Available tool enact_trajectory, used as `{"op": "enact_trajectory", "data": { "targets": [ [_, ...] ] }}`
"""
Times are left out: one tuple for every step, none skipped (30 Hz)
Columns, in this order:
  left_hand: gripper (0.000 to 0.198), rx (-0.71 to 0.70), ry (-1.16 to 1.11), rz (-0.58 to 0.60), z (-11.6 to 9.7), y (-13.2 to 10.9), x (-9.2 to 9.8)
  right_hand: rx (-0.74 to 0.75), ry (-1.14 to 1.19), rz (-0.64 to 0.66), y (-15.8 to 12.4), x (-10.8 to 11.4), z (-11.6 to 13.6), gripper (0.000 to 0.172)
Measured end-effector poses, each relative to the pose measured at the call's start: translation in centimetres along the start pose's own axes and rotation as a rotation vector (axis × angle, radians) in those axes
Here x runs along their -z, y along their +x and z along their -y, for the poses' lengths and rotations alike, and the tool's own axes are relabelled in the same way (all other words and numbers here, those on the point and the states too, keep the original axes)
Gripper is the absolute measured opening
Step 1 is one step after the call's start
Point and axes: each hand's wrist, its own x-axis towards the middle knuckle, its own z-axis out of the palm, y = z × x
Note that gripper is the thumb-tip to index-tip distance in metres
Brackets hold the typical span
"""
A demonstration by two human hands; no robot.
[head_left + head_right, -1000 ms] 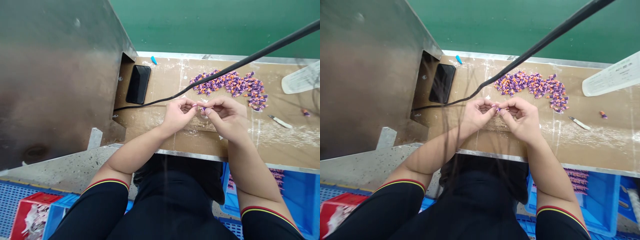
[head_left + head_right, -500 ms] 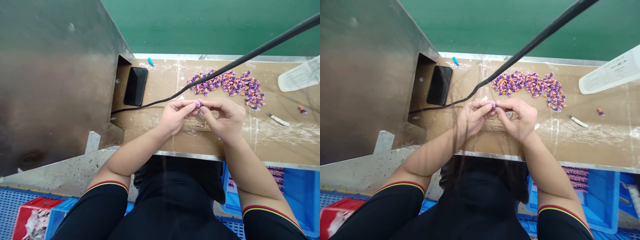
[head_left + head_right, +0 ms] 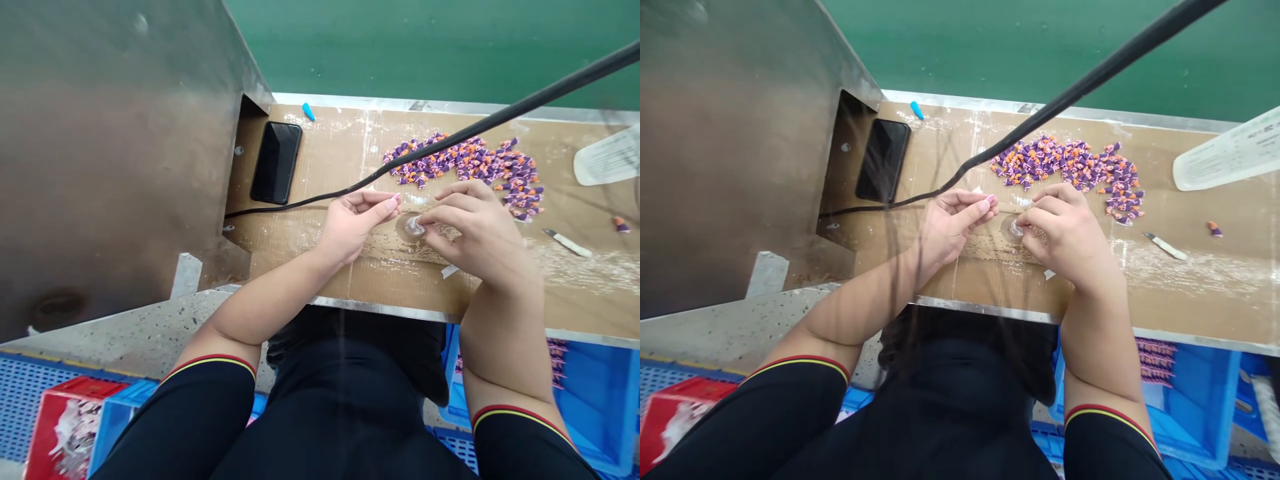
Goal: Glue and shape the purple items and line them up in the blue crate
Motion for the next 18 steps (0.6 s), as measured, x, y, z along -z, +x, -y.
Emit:
{"op": "enact_trajectory", "data": {
  "targets": [
    [0.033, 0.012, 0.004, -0.003, 0.0, 0.0, 0.0, 0.008, -0.004, -0.008, 0.0, -0.1, 0.1, 0.015],
    [0.033, 0.026, 0.002, -0.002, -0.1, -0.1, 0.0, 0.012, -0.007, -0.025, 0.1, -0.1, 0.2, 0.015],
    [0.032, 0.04, -0.007, 0.0, -0.2, -0.1, 0.0, 0.011, -0.007, -0.047, 0.1, -0.1, 0.3, 0.015],
    [0.032, 0.055, -0.018, 0.002, -0.3, -0.2, -0.1, 0.003, -0.001, -0.076, 0.2, -0.1, 0.5, 0.015],
    [0.031, 0.07, -0.029, 0.003, -0.5, -0.2, -0.2, -0.013, 0.014, -0.111, 0.3, -0.1, 0.8, 0.015],
    [0.03, 0.083, -0.04, 0.003, -0.6, -0.3, -0.2, -0.035, 0.039, -0.15, 0.4, -0.1, 1.1, 0.015],
    [0.03, 0.093, -0.052, 0.003, -0.7, -0.4, -0.3, -0.062, 0.071, -0.194, 0.5, -0.2, 1.5, 0.015],
    [0.029, 0.101, -0.064, 0.005, -0.9, -0.5, -0.4, -0.092, 0.105, -0.24, 0.6, -0.3, 2.0, 0.014],
    [0.028, 0.109, -0.076, 0.009, -1.0, -0.6, -0.5, -0.125, 0.139, -0.287, 0.7, -0.6, 2.5, 0.013],
    [0.027, 0.121, -0.089, 0.014, -1.1, -0.6, -0.6, -0.16, 0.167, -0.33, 0.7, -1.0, 3.0, 0.011],
    [0.026, 0.136, -0.099, 0.017, -1.3, -0.7, -0.8, -0.195, 0.186, -0.37, 0.8, -1.5, 3.5, 0.009],
    [0.025, 0.155, -0.105, 0.014, -1.4, -0.8, -0.9, -0.228, 0.196, -0.405, 0.9, -1.9, 4.0, 0.008],
    [0.024, 0.175, -0.106, 0.006, -1.5, -0.8, -1.0, -0.253, 0.202, -0.434, 1.0, -2.4, 4.4, 0.008],
    [0.022, 0.193, -0.104, -0.004, -1.6, -0.8, -1.1, -0.268, 0.208, -0.459, 1.1, -2.9, 4.7, 0.008],
    [0.021, 0.203, -0.1, -0.015, -1.7, -0.9, -1.2, -0.27, 0.215, -0.484, 1.2, -3.2, 4.9, 0.008],
    [0.02, 0.204, -0.093, -0.021, -1.6, -0.9, -1.2, -0.257, 0.226, -0.506, 1.3, -3.5, 5.0, 0.008],
    [0.02, 0.195, -0.088, -0.021, -1.6, -0.9, -1.2, -0.237, 0.239, -0.523, 1.3, -3.7, 5.1, 0.007],
    [0.021, 0.177, -0.086, -0.009, -1.5, -1.0, -1.1, -0.222, 0.25, -0.532, 1.4, -3.8, 5.1, 0.006]
  ]
}}
